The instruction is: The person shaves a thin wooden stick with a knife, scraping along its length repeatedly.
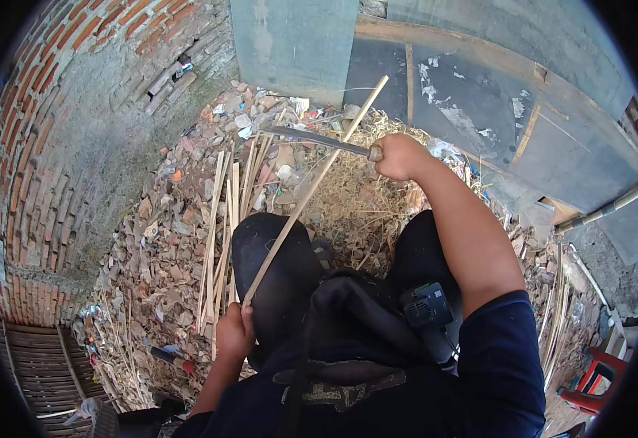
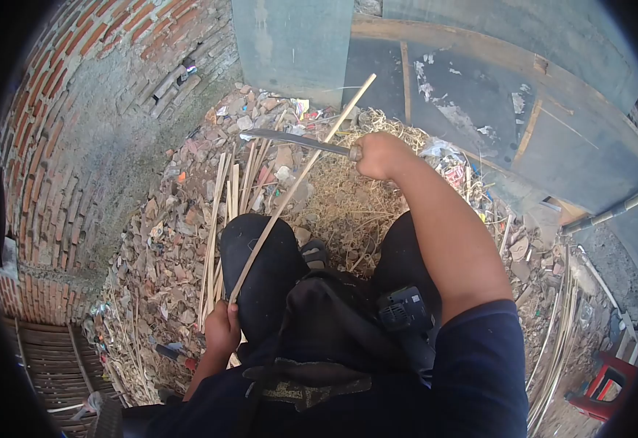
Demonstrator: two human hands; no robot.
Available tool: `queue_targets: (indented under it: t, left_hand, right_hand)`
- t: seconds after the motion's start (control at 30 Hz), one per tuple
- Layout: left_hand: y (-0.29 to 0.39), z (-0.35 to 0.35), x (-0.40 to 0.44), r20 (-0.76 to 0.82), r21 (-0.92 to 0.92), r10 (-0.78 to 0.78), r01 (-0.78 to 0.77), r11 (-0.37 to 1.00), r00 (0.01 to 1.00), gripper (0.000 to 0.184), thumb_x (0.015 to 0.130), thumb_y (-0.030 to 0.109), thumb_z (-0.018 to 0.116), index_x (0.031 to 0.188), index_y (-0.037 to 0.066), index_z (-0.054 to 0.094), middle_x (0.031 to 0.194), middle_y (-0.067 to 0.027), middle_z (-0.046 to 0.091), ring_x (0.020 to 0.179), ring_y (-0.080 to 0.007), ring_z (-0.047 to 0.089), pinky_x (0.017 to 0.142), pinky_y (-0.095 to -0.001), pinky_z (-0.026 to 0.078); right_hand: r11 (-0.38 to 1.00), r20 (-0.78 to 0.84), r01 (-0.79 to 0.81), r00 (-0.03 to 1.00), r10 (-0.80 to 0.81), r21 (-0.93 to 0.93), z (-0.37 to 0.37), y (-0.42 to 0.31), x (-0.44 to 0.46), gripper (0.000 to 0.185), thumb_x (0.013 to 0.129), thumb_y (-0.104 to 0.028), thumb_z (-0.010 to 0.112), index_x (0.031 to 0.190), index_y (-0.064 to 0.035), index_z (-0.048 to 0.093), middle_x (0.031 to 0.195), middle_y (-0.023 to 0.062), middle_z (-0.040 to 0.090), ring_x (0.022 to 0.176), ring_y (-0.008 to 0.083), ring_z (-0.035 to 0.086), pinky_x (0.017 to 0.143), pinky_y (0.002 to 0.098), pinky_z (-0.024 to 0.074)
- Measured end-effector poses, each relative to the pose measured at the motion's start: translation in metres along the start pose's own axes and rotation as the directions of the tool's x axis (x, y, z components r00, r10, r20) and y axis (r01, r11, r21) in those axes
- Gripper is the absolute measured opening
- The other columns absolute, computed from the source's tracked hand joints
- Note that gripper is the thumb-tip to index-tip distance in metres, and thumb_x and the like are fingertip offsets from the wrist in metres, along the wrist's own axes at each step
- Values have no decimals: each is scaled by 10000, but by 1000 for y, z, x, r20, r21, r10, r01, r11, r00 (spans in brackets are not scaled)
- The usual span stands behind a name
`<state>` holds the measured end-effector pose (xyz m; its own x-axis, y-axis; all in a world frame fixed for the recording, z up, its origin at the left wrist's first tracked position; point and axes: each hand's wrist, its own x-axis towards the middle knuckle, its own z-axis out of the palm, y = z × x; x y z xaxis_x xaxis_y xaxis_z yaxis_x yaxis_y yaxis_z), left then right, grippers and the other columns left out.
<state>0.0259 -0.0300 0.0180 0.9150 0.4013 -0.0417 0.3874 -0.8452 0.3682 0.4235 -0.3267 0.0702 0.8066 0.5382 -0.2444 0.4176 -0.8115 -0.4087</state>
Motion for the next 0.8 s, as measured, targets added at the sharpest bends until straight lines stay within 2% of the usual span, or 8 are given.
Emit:
queue_targets:
  t: [0.07, 0.3, 0.4, 0.5, 0.63, 0.67, 0.77, 0.8]
  left_hand:
    - [1, -5, 0, 14, 20, -9, 8, 1000, 1000, 338, 1060, 317, 502, 897, 21, 525, 673, -277, 601, 655, -523, 598, 585, -597, 436]
    - [-10, 3, 4, 18, 10, 29, -29, 1000, 999, 332, 1058, 314, 511, 902, 21, 526, 694, -279, 609, 670, -523, 605, 587, -594, 440]
    - [-9, 1, 2, 7, -11, 38, -38, 999, 999, 336, 1060, 313, 509, 900, 18, 523, 697, -282, 608, 673, -525, 604, 585, -595, 435]
    - [-8, -6, 2, 10, -4, 54, -54, 999, 999, 340, 1061, 315, 506, 899, 16, 520, 696, -283, 605, 675, -526, 603, 584, -595, 431]
    - [-8, -5, 1, 34, 8, 41, -41, 999, 999, 347, 1062, 319, 504, 898, 13, 515, 698, -285, 604, 679, -528, 603, 589, -598, 433]
    - [-8, -4, 1, 37, 13, 42, -42, 999, 998, 349, 1062, 322, 503, 899, 13, 515, 697, -285, 604, 679, -528, 602, 591, -599, 433]
    - [-9, 0, 3, 23, 20, 43, -43, 999, 999, 354, 1061, 329, 500, 899, 14, 515, 690, -286, 602, 676, -529, 602, 595, -603, 434]
    - [-12, 2, 1, 20, 20, 43, -43, 999, 999, 356, 1061, 332, 500, 899, 15, 516, 685, -285, 600, 675, -529, 601, 596, -604, 435]
  right_hand:
    - [998, -13, -55, 998, 55, 20, -4, 0, -3, 360, 775, -171, 655, 1122, -101, 725, 1072, 184, 730, 1038, 355, 700, 905, 470, 558]
    - [983, 64, 99, 994, -90, -156, -12, -27, -24, 407, 770, -181, 660, 1164, -99, 717, 1086, 187, 727, 1048, 368, 695, 912, 471, 562]
    - [999, -94, -52, 994, 53, 11, -5, 18, 10, 413, 775, -189, 662, 1177, -106, 715, 1117, 185, 726, 1051, 374, 694, 917, 472, 561]
    - [998, -126, -70, 989, 71, 11, -3, 21, 9, 404, 781, -196, 664, 1172, -110, 716, 1140, 188, 724, 1049, 378, 693, 921, 474, 559]
    - [998, -50, 36, 998, -38, -44, -14, -12, -18, 359, 783, -197, 666, 1129, -114, 719, 1073, 180, 728, 1033, 377, 697, 916, 481, 560]
    - [994, -89, 90, 992, -95, -63, -5, -12, -17, 319, 750, -198, 686, 1056, -116, 729, 971, 189, 733, 956, 385, 700, 862, 486, 555]
    - [979, -74, 146, 985, -157, -141, -3, -13, -19, 336, 765, -193, 657, 1082, -109, 725, 1011, 191, 730, 998, 380, 701, 912, 481, 560]
    - [996, -111, 67, 991, -74, -63, -2, -3, -14, 338, 762, -193, 656, 1081, -104, 725, 1009, 195, 730, 998, 381, 700, 913, 482, 559]
